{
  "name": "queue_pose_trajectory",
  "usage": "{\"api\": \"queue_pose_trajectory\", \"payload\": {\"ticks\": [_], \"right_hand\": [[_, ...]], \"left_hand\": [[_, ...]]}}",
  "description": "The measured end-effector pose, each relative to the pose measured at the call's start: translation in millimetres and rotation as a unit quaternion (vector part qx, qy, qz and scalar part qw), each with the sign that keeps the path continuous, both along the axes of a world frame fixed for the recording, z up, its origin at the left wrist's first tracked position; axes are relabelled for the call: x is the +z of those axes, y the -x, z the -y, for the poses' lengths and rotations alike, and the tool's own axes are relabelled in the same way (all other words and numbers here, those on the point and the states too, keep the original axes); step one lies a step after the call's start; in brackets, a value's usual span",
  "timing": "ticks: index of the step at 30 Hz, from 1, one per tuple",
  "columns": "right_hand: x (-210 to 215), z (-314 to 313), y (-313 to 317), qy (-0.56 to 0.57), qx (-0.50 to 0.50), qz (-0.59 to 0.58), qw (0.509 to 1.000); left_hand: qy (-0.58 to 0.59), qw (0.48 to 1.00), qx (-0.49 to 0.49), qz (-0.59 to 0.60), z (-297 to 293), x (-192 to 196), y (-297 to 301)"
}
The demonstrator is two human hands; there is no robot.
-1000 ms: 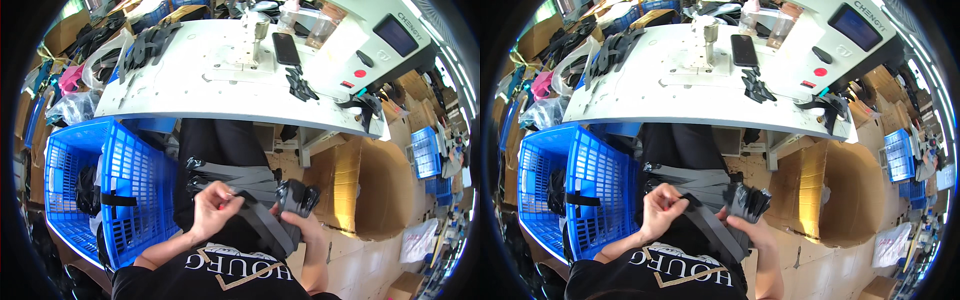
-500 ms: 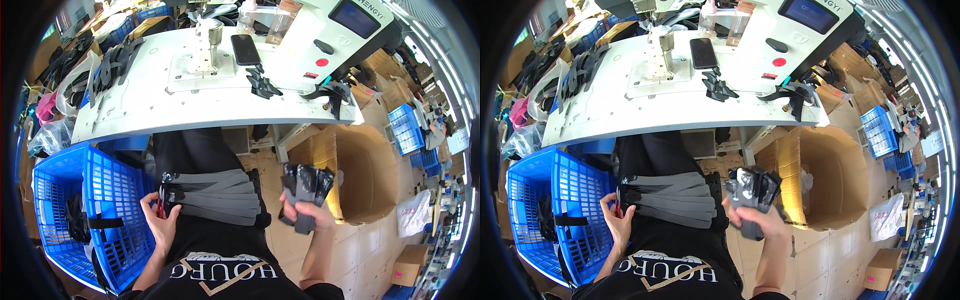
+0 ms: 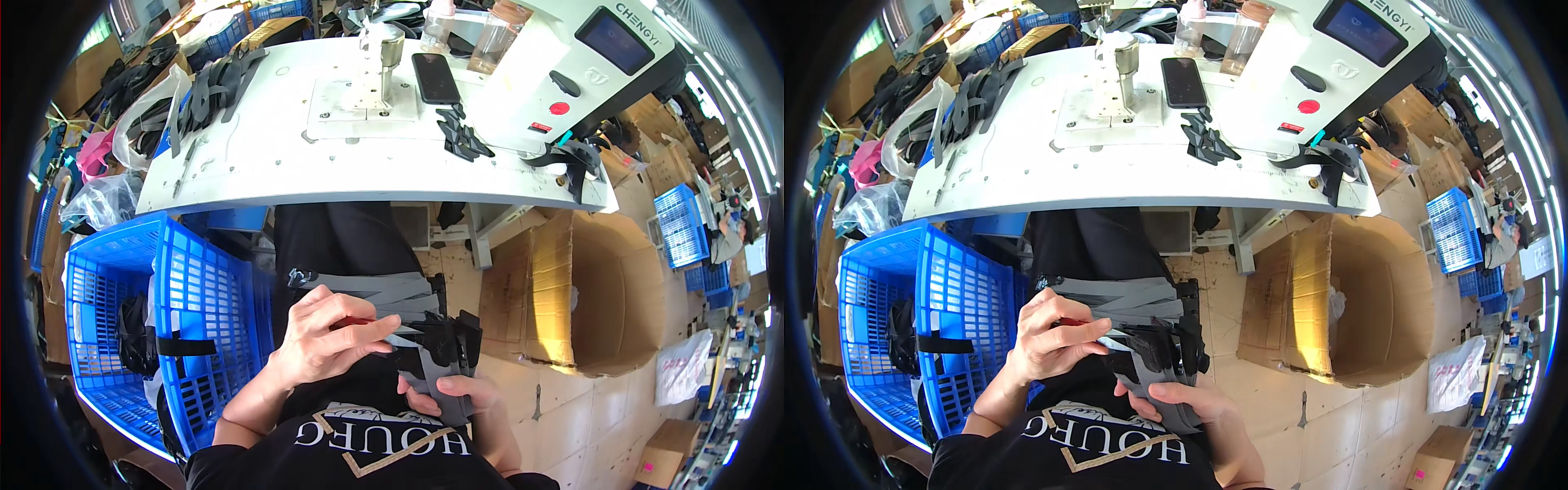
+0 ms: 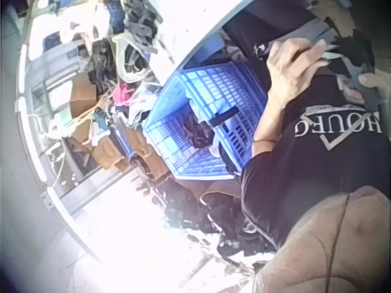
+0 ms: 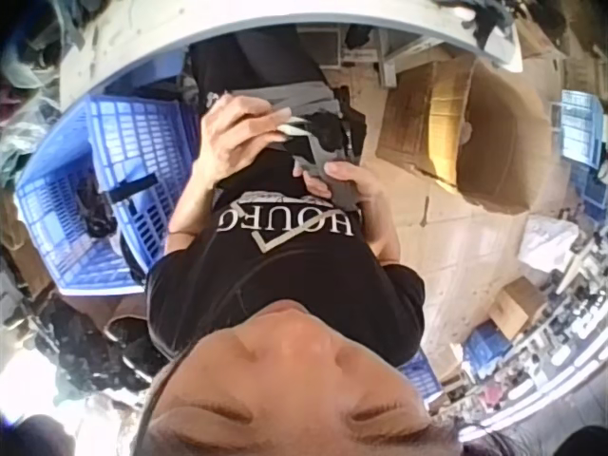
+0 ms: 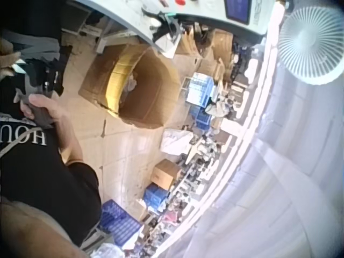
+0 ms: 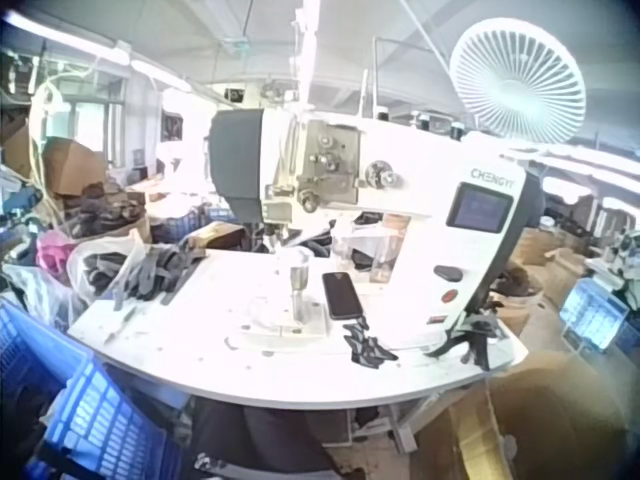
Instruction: The person trims excess material and threads from black shoe components using small snips.
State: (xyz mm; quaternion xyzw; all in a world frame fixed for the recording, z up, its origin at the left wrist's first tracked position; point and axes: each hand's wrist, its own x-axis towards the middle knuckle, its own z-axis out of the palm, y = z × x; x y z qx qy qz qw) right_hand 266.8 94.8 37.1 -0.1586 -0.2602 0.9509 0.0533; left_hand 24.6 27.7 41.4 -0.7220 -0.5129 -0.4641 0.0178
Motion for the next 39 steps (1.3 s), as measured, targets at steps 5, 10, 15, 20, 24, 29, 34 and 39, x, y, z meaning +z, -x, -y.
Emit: {"api": "queue_pose_trajectory", "payload": {"ticks": [5,10,15,20,24,29,34,39], "right_hand": [[2.5,-1.2,1.8,-0.003,0.008,-0.001,1.000],[3.1,-2.5,3.5,-0.021,0.022,-0.005,1.000],[5.2,-2.7,4.4,-0.021,0.019,-0.008,1.000],[5.4,-2.5,3.8,-0.018,0.012,-0.012,1.000],[8.9,-3.7,4.8,-0.023,0.017,-0.013,1.000],[16.1,-2.4,6.4,-0.036,0.007,-0.005,0.999],[4.8,-4.0,3.6,-0.026,0.028,-0.029,0.999],[6.4,-1.1,5.4,-0.031,0.017,-0.020,0.999]], "left_hand": [[0.037,0.999,-0.028,0.004,-1.6,7.3,1.1],[0.032,0.999,-0.040,0.000,-3.5,5.8,3.1],[0.030,0.999,-0.023,0.003,0.8,7.1,9.4],[0.016,0.999,-0.012,-0.026,3.1,12.2,10.8],[0.025,0.999,-0.027,-0.041,2.4,15.9,7.7],[0.035,0.998,-0.041,-0.025,2.0,16.6,9.2],[0.032,0.998,-0.041,-0.021,3.2,14.4,13.7],[0.032,0.998,-0.047,-0.029,2.0,16.8,9.1]]}}
